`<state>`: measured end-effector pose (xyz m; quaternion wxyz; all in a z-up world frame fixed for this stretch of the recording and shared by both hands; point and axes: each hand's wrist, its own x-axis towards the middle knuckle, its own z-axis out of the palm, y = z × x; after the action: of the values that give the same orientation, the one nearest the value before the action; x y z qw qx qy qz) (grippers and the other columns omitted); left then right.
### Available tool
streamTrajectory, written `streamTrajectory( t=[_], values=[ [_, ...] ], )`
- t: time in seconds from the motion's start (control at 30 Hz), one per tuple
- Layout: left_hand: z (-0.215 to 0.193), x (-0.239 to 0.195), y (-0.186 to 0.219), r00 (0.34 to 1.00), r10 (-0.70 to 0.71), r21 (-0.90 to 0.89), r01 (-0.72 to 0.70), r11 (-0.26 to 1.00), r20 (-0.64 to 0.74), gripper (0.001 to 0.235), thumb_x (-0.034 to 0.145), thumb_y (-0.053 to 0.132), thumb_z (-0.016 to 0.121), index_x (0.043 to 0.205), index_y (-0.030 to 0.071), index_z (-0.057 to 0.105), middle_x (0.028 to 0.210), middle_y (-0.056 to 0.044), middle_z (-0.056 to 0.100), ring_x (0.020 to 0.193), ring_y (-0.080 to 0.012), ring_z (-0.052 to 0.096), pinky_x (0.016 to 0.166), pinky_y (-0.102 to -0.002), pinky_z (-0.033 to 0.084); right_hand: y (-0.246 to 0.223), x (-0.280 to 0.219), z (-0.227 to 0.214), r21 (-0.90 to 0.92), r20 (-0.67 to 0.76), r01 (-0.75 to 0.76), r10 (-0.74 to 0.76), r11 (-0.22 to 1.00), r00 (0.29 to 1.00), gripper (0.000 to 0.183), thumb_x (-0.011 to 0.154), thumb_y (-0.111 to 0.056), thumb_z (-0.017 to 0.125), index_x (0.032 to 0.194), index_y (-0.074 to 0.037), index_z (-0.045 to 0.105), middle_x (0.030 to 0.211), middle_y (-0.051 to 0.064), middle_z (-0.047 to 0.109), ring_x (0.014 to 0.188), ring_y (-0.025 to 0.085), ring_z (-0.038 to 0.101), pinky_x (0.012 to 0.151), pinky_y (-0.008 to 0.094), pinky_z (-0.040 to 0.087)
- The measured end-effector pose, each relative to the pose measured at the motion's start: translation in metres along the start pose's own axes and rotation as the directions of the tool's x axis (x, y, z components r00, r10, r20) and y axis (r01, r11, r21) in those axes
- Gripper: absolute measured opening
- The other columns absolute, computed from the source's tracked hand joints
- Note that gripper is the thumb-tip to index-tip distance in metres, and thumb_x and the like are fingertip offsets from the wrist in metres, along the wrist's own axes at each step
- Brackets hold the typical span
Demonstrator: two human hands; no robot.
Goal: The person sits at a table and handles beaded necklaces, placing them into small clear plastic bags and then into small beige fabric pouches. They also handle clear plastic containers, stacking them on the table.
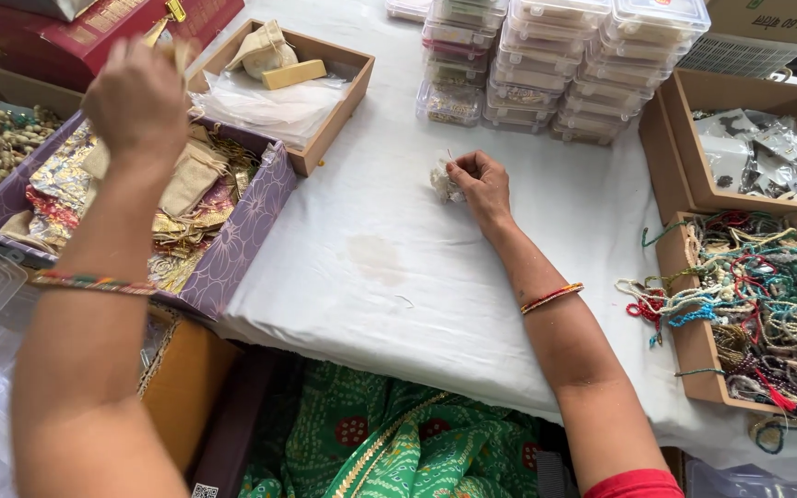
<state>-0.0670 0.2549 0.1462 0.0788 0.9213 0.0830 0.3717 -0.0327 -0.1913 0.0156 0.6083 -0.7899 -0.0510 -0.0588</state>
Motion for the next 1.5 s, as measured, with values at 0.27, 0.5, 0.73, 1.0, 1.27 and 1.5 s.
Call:
streamTrajectory(
  t=[0.27, 0.5, 0.73, 1.0, 1.27, 1.5],
  values=[
    [0.094, -0.036, 0.203, 0.689, 0.687, 0.383, -0.585, 0.715, -0.229, 0.017, 0.106, 0.027, 0.06, 0.101, 0.011, 0.064, 0.076, -0.003, 0.061, 0.064, -0.018, 0.06, 0.053, -0.035, 0.047, 0.009, 0.002, 0.0, 0.143, -0.142, 0.112, -0.091, 0.983, 0.986, 0.013, 0.096, -0.018, 0.074, 0.095, -0.005, 0.07, 0.086, 0.001, 0.072, 0.078, 0.007, 0.065, 0.071, 0.023, 0.054],
    [0.157, -0.112, 0.247, 0.757, 0.654, -0.425, -0.593, 0.684, -0.003, 0.008, 0.089, 0.013, 0.068, 0.091, 0.008, 0.062, 0.086, -0.01, 0.066, 0.079, -0.0296, 0.07, 0.068, -0.043, 0.057, 0.026, 0.016, -0.006, 0.232, -0.345, 0.201, -0.113, 0.952, 0.932, 0.012, 0.096, -0.015, 0.073, 0.093, -0.005, 0.068, 0.085, 0.0, 0.069, 0.077, 0.007, 0.06, 0.067, 0.022, 0.05],
    [0.133, -0.109, 0.225, 0.824, 0.556, -0.586, -0.398, 0.706, 0.111, 0.004, 0.086, 0.013, 0.07, 0.089, 0.011, 0.069, 0.087, -0.01, 0.071, 0.079, -0.0321, 0.071, 0.071, -0.045, 0.058, 0.008, 0.007, 0.001, 0.461, -0.232, 0.152, -0.046, 0.874, 0.972, 0.02, 0.101, -0.024, 0.065, 0.104, -0.007, 0.057, 0.095, -0.001, 0.061, 0.081, 0.007, 0.061, 0.062, 0.029, 0.064],
    [0.146, -0.108, 0.226, 0.927, 0.372, -0.65, -0.247, 0.718, 0.058, 0.01, 0.091, 0.0, 0.066, 0.095, 0.006, 0.072, 0.098, -0.011, 0.074, 0.087, -0.0308, 0.074, 0.077, -0.039, 0.061, 0.002, -0.007, 0.006, -0.033, -0.02, 0.2, -0.201, 0.979, 0.979, 0.016, 0.099, -0.019, 0.074, 0.104, -0.004, 0.071, 0.082, 0.002, 0.067, 0.071, 0.009, 0.062, 0.056, 0.026, 0.058],
    [0.118, -0.113, 0.237, 0.87, 0.488, -0.678, -0.398, 0.618, -0.066, 0.024, 0.086, 0.003, 0.07, 0.109, 0.008, 0.075, 0.109, -0.007, 0.073, 0.1, -0.0255, 0.07, 0.088, -0.037, 0.058, -0.006, -0.013, 0.011, 0.007, -0.057, 0.017, -0.016, 1.0, 0.998, 0.017, 0.095, -0.019, 0.076, 0.104, -0.005, 0.075, 0.083, 0.002, 0.073, 0.066, 0.008, 0.063, 0.051, 0.025, 0.053],
    [0.114, -0.12, 0.244, 0.845, 0.534, -0.695, -0.372, 0.615, 0.02, 0.038, 0.083, -0.001, 0.069, 0.12, 0.009, 0.073, 0.118, -0.005, 0.071, 0.112, -0.0253, 0.065, 0.098, -0.038, 0.054, 0.02, 0.0, 0.004, 0.242, -0.21, -0.015, 0.067, 0.97, 0.975, 0.024, 0.094, -0.018, 0.077, 0.098, 0.001, 0.065, 0.093, 0.005, 0.068, 0.076, 0.012, 0.069, 0.059, 0.028, 0.064]
  ],
)
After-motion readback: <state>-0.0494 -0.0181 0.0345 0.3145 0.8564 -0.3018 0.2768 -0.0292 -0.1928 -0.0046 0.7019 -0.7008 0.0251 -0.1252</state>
